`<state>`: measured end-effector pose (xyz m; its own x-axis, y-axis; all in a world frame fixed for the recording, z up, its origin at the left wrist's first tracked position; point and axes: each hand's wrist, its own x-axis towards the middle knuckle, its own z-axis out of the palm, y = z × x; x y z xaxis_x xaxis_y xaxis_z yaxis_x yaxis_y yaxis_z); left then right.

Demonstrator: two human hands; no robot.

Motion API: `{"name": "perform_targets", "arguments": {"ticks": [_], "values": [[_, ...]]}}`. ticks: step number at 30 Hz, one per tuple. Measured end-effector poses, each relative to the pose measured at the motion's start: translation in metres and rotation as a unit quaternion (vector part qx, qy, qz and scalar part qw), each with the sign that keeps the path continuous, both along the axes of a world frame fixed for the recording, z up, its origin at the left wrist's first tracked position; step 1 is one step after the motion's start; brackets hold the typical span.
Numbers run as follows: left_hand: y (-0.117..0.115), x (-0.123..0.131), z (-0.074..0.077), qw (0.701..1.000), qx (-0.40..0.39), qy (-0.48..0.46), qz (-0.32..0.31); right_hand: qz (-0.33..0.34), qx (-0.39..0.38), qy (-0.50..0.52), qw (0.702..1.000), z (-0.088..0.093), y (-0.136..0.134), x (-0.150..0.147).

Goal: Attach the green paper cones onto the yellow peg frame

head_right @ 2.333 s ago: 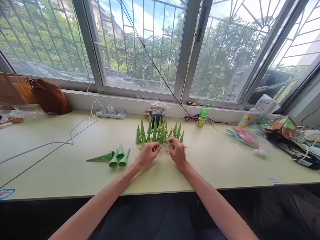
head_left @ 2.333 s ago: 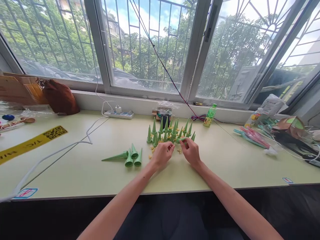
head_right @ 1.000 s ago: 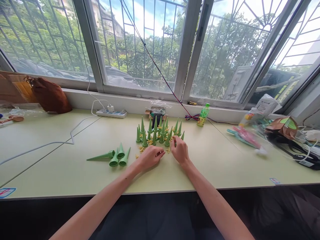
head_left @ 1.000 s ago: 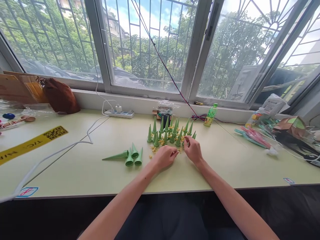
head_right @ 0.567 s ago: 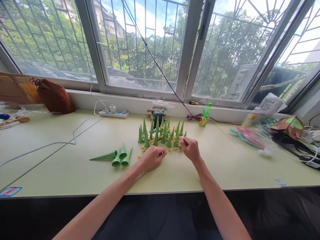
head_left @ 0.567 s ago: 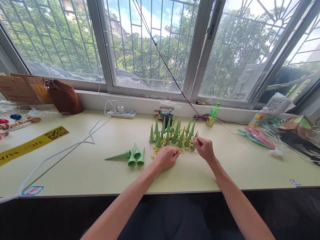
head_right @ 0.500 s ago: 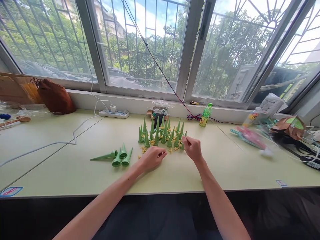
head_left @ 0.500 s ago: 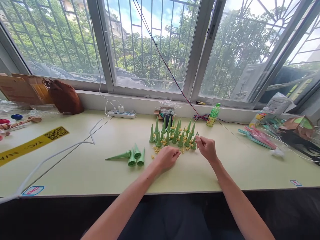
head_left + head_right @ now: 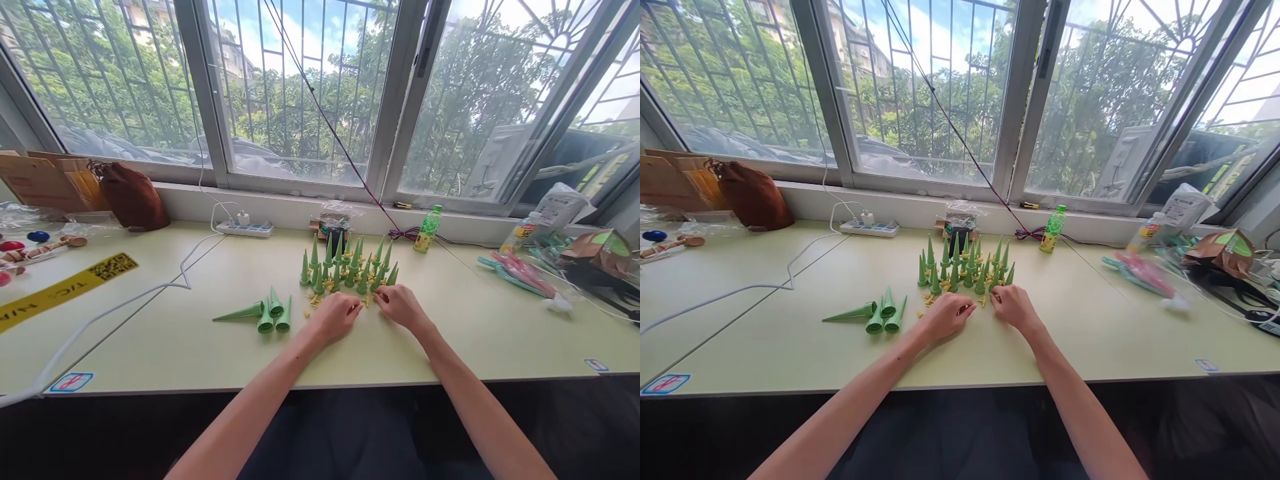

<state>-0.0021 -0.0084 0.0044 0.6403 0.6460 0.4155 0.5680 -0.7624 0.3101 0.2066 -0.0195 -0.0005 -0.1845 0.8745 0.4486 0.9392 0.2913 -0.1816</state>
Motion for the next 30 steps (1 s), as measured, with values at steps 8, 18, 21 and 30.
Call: {"name": "perform_targets", "arguments": {"ticks": [8,18,21,30], "values": [[0.000,0.000,-0.001,1.000,0.004,0.011,0.004,-0.014,-0.048,-0.010,0.999,0.000,-0.001,-0.001],[-0.001,0.000,0.000,1.000,0.008,0.015,0.004,0.038,-0.057,0.018,0.997,-0.001,-0.003,-0.011],[-0.002,0.000,0.002,1.000,0.006,0.012,0.006,0.067,-0.055,0.019,0.996,-0.002,-0.005,-0.016],[-0.004,0.001,0.001,0.997,0.019,-0.020,0.074,0.080,-0.037,0.021,0.996,-0.009,-0.001,-0.026]]}}
